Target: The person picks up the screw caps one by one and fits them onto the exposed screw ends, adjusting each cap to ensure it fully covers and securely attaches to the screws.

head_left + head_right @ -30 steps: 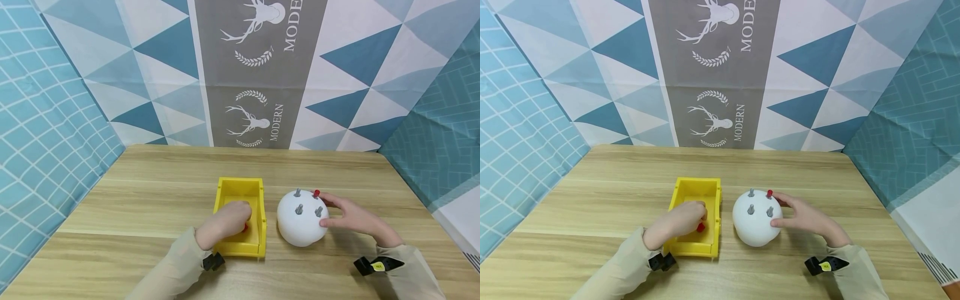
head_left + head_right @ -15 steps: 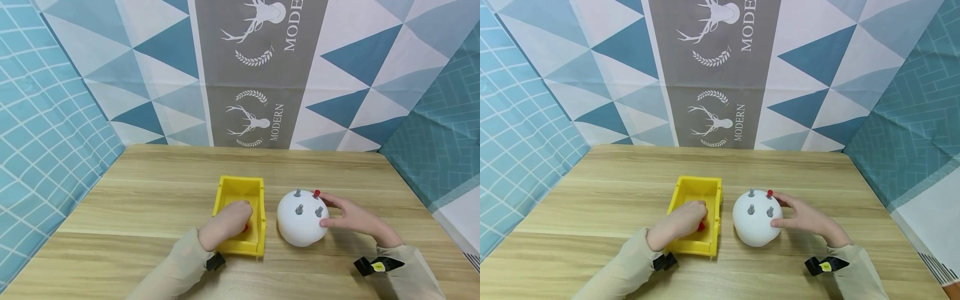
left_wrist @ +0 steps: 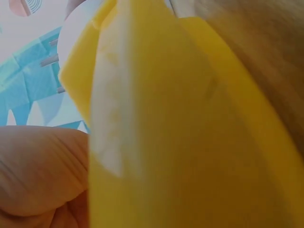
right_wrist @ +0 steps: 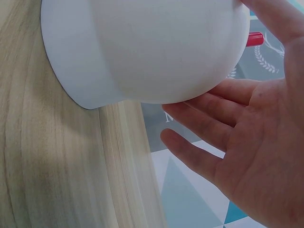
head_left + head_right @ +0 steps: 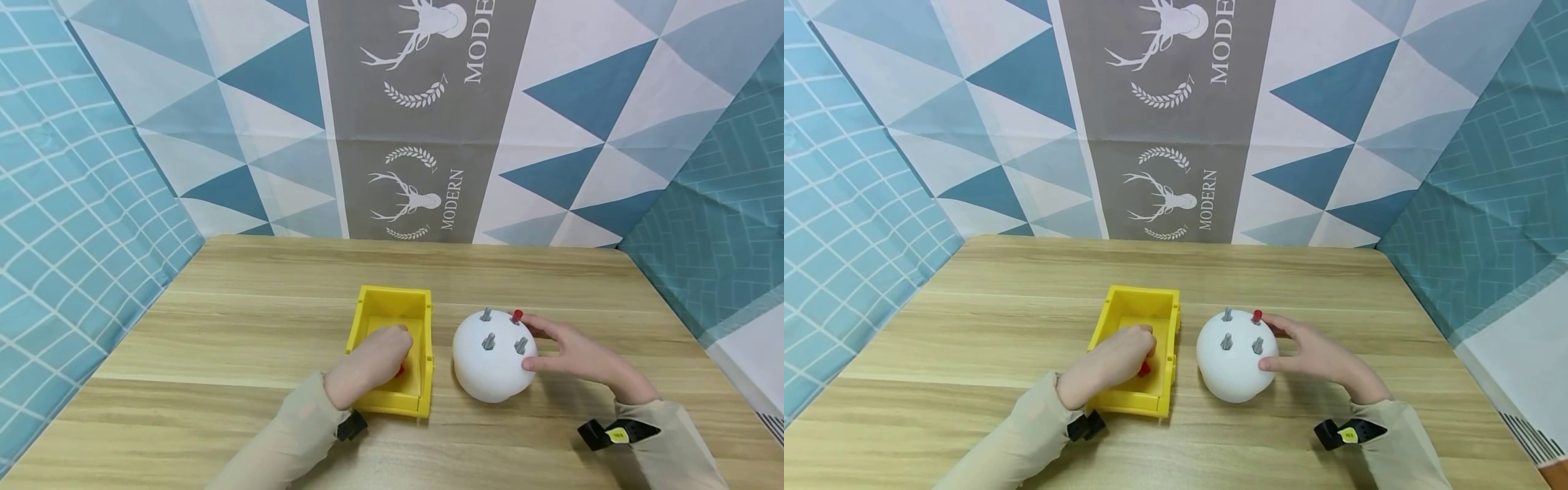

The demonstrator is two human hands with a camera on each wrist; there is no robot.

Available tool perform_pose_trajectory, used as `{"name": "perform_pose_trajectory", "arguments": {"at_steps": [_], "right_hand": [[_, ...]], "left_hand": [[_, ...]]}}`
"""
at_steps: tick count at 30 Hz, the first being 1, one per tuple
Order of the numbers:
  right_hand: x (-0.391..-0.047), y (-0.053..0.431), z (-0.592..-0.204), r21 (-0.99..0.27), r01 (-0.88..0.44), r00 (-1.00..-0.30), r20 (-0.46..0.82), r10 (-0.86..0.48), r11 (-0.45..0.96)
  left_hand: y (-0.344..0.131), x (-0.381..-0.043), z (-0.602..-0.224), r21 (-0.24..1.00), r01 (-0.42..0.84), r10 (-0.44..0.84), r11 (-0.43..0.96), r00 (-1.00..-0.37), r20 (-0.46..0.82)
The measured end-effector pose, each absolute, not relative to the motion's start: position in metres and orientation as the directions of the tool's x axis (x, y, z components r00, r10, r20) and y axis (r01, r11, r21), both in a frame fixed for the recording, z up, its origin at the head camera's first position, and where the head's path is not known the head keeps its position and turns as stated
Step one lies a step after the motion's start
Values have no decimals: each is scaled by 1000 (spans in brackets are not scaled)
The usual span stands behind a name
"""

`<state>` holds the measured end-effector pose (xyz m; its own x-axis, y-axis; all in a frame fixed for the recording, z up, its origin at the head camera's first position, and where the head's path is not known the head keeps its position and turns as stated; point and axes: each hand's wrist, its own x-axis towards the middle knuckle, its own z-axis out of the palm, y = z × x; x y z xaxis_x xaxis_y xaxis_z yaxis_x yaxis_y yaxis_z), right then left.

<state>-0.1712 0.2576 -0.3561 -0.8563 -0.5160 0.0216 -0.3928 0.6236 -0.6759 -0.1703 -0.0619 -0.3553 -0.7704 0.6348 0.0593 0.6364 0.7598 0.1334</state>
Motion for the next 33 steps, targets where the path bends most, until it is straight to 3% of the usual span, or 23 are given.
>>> {"name": "perform_pose_trajectory", "arguments": {"at_steps": [33], "right_hand": [[-172, 257, -356, -681, -396, -852, 23, -523, 616]], "left_hand": [[-49, -171, -298, 155, 646, 643, 748, -762, 77]]}}
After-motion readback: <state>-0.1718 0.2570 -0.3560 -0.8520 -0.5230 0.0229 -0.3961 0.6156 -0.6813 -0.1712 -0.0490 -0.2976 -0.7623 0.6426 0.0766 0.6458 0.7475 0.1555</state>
